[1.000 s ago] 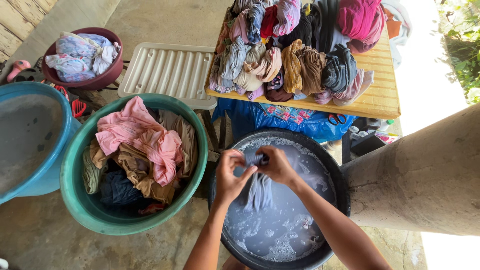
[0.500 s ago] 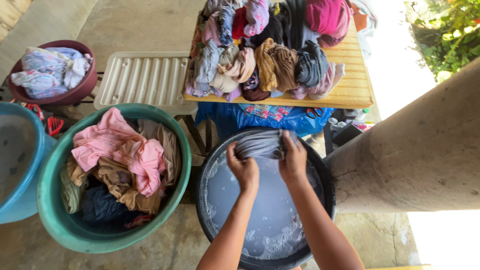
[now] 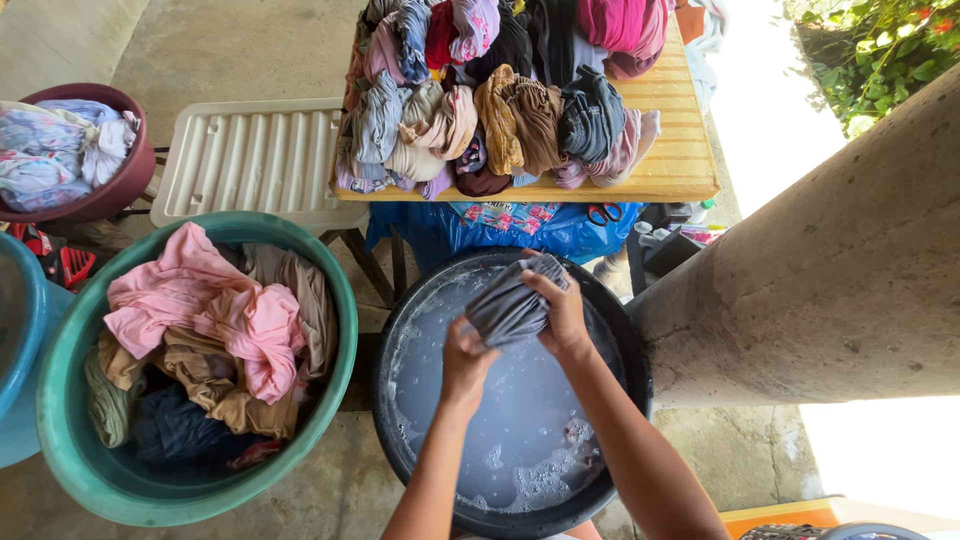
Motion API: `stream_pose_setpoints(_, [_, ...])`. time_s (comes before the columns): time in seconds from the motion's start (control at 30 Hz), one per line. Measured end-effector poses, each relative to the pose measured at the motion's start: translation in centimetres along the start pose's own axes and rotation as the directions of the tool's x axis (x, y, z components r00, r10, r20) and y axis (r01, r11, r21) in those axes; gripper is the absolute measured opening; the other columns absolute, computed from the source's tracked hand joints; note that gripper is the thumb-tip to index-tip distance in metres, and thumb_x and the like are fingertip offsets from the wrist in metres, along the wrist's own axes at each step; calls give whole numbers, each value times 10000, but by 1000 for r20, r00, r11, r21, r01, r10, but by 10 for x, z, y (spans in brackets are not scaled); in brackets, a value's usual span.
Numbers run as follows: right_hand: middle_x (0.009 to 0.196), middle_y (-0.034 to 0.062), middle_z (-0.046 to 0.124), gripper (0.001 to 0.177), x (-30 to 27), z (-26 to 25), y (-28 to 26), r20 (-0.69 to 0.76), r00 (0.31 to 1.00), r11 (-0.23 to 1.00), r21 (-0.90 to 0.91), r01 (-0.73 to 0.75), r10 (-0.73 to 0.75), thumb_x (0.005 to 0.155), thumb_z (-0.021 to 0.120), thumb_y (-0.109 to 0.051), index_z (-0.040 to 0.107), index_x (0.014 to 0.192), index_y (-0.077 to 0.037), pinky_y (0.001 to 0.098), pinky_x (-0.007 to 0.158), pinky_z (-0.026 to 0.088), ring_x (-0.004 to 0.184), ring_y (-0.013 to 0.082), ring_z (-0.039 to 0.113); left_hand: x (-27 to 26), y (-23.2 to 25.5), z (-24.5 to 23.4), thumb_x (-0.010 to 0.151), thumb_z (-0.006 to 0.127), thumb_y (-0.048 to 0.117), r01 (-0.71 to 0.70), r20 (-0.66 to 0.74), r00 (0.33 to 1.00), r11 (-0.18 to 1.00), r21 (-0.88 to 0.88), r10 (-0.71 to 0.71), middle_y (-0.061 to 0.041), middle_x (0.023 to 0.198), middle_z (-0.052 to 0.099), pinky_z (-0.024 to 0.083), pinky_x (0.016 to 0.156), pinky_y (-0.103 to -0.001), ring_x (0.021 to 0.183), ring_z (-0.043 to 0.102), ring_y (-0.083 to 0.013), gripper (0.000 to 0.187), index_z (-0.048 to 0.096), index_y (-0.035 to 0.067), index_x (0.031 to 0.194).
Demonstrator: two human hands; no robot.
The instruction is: The person washes clothes by rinsing items in water, cutting open detergent sachets with scissors to mix soap into a basin, and scrubbing, wringing, and transferring garments between wash basins by hand.
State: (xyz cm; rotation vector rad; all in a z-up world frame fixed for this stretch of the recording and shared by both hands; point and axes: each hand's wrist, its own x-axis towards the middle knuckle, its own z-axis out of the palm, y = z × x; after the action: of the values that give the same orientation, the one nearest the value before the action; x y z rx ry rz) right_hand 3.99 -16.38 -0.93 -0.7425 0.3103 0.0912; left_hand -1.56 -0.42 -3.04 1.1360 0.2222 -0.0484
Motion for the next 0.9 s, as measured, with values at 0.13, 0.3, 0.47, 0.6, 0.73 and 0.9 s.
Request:
stream_pose_setpoints(0.13, [1063,168,708,274,-16,16,-22,412,861,664,-559,497,-298,761,823,-69,733,1012,-6,397,858,549,951,257,666,-5,-5,-8,695,764,72,563,267,823,785,-259,-501,-303,1099,657,609,952,-447,1025,716,-367,784,369,-27,1365])
stream_pose_setpoints(0.3, [1062,86,758,232,-40,12,-9,667,728,557,-548,624,-160,708,847,-53,691,879,-64,368,941,565,1013,220,714,31,-31,4,861,861,295,524,441,852,455,-720,-284,-316,1098,651,623,759,-472,954,709,-379,823,395,-146,1376])
stream_pose_setpoints(0.47, [988,139,695,164,-19,-13,33,48,968,952,196,234,-248,1011,738,-93,577,1014,-58,406,865,563,929,246,683,42,-23,39,787,666,-32,22,-119,987,829,-559,-106,-171,1035,665,614,912,-469,984,714,-281,498,516,109,1240])
stream_pose_setpoints(0.6, [961,89,677,231,0,1,17,-97,993,949,300,91,-65,959,585,-94,592,1190,-88,391,805,586,880,209,700,17,23,65,847,657,-81,-167,-86,985,949,-268,149,-138,1100,676,583,964,-419,1058,705,-239,467,497,79,1256])
stream_pose_setpoints(0.73, [1013,92,720,464,12,0,2,132,955,935,206,-290,267,912,510,-153,542,1355,-19,362,815,593,883,197,717,8,62,63,883,635,-59,-640,351,753,743,196,557,-99,1055,746,590,975,-358,1062,743,-215,293,614,71,1144])
stream_pose_setpoints(0.9, [913,68,672,429,46,-9,1,470,738,844,-30,-535,484,1127,667,-194,593,1439,92,292,671,547,788,150,633,11,76,51,799,650,-67,-805,705,518,554,211,485,-66,1034,779,591,989,-346,1089,752,-207,209,729,90,913])
